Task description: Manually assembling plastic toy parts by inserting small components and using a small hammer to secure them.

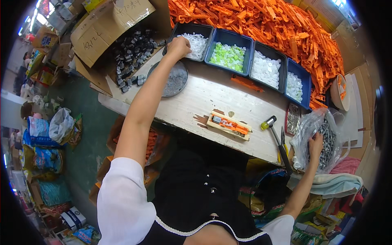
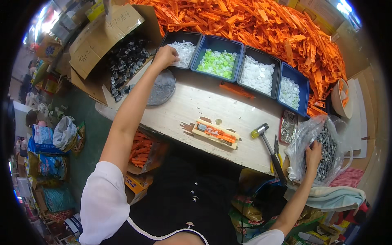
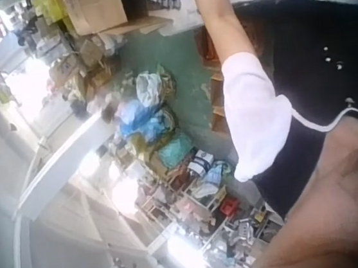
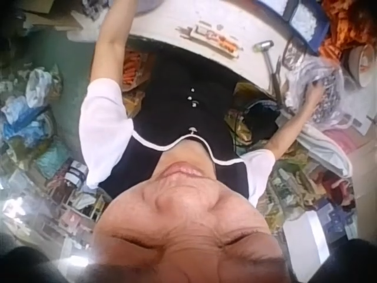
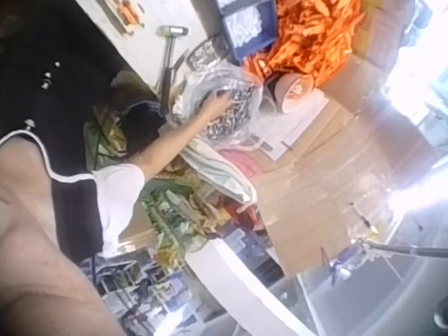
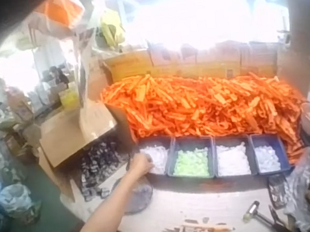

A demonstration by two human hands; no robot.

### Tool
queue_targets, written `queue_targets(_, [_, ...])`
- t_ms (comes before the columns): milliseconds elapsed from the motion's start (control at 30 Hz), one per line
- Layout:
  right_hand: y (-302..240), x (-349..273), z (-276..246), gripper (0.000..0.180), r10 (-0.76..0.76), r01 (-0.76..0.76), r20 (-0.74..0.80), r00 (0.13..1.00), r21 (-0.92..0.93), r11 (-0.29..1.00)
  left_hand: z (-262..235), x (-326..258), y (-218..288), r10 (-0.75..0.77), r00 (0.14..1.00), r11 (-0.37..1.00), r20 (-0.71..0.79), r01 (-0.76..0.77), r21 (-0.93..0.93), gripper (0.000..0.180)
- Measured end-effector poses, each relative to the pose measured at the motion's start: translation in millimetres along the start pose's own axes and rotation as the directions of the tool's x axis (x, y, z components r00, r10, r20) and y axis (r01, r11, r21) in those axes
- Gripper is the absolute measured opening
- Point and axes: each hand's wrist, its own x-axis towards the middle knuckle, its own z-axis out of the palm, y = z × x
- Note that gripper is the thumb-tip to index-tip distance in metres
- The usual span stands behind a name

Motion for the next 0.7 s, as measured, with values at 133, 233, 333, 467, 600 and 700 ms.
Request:
queue_targets(133, [1, -16, -4, 0.022, -0.018, 0.019, -0.023, 1.000, 0.062, 0.998, -16, -6, -3, -0.119, 0.993, 0.825, 0.000, 0.099, -0.557, 0.014])
queue_targets(233, [6, -22, 0, 0.020, 0.025, -0.021, -0.023, 0.999, 0.149, 0.989, -31, -22, -8, -0.200, 0.979, 0.591, 0.038, 0.151, -0.792, 0.018])
queue_targets(333, [-3, -21, -1, 0.018, 0.035, -0.028, -0.053, 0.998, 0.127, 0.992, -41, -43, -14, -0.166, 0.986, 0.534, -0.023, 0.070, -0.843, 0.022])
queue_targets(467, [5, -12, -4, 0.017, 0.030, -0.031, 0.010, 1.000, 0.154, 0.988, -54, -77, -21, -0.107, 0.993, 0.450, -0.041, 0.012, -0.893, 0.025])
queue_targets(600, [32, -6, 8, 0.018, -0.032, 0.046, -0.071, 0.997, 0.206, 0.977, -60, -122, -31, -0.156, 0.988, 0.386, -0.014, 0.048, -0.921, 0.023])
queue_targets(700, [22, -10, 10, 0.015, -0.041, 0.051, -0.061, 0.997, 0.176, 0.983, -56, -145, -47, -0.184, 0.983, 0.425, -0.005, 0.075, -0.902, 0.026])
